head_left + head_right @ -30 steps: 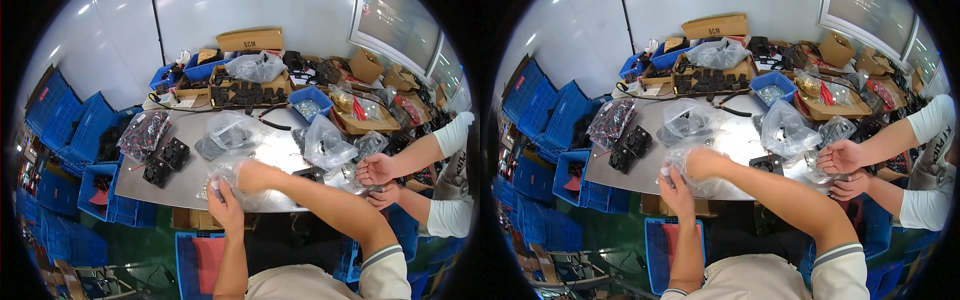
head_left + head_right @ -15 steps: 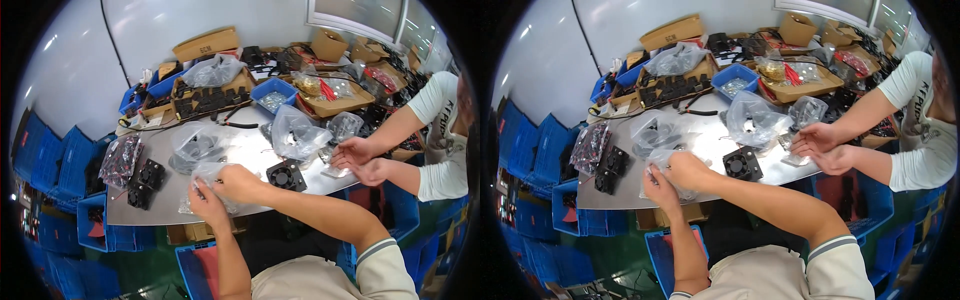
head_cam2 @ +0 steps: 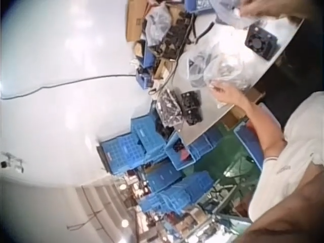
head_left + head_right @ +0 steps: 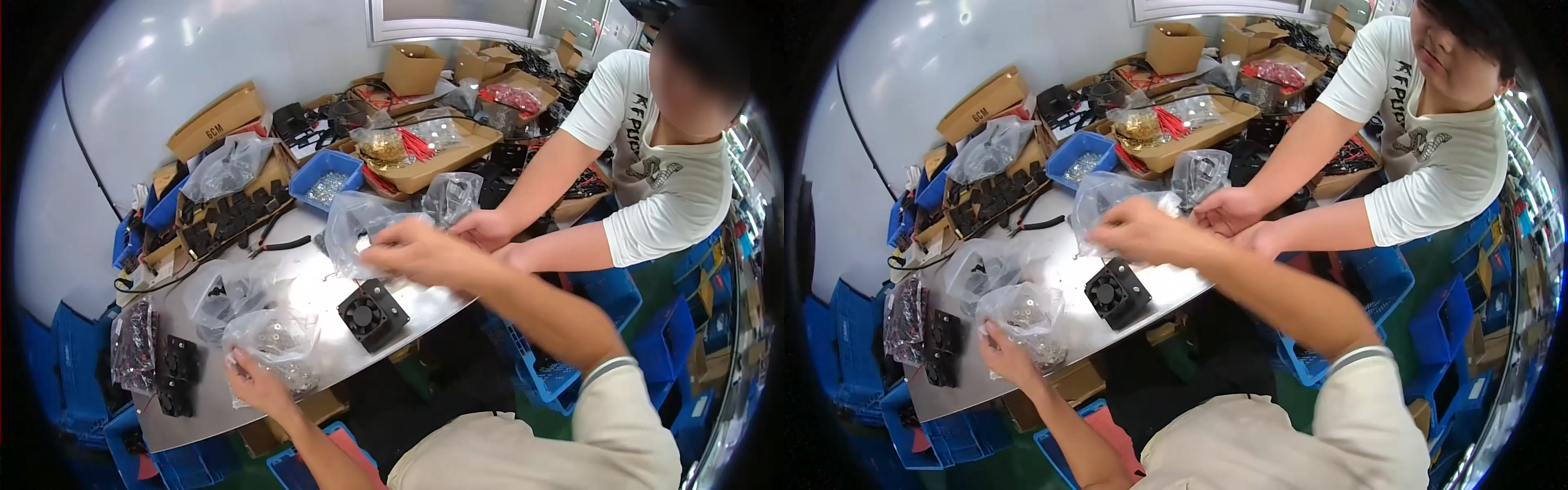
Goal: Assembling electronic cooling fans by attaching components and packaging them into plastic bags.
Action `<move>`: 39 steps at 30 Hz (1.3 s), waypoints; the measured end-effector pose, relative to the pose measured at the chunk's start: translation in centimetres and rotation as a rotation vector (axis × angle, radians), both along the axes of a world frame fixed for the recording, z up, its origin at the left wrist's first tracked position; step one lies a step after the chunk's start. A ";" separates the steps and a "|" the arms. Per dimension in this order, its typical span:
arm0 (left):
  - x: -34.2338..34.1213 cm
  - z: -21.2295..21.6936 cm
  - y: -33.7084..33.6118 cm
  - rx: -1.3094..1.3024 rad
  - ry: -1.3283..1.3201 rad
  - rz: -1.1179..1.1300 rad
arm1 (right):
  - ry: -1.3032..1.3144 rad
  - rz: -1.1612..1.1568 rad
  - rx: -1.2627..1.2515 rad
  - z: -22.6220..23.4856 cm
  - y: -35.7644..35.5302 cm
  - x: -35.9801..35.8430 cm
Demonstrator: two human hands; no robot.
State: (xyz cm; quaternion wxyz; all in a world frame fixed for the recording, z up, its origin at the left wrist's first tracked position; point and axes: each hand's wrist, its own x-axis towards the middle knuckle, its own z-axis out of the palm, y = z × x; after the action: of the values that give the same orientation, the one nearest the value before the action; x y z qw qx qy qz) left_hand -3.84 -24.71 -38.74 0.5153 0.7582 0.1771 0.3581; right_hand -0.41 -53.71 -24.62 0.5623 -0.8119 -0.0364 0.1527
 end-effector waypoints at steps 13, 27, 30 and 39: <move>0.2 1.1 -1.2 0.041 0.043 0.001 | -0.679 -0.095 -1.242 -9.7 -12.4 -2.9; -3.6 3.3 -0.4 -0.161 0.083 -0.106 | -0.898 -0.119 -1.076 -5.4 -10.9 -6.0; -4.9 2.6 0.9 -0.147 0.054 -0.070 | -0.990 -0.180 -0.939 -5.5 -9.9 -4.5; -5.8 1.0 2.8 -0.112 0.007 -0.131 | -1.005 0.175 -0.235 -6.5 3.9 -6.1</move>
State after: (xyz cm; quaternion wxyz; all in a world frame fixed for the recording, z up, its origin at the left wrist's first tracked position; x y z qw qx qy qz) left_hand -9.67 -21.89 -37.71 0.5786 0.7394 0.1484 0.3107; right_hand -6.50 -49.79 -31.12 0.3657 -0.8365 -0.3520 -0.2062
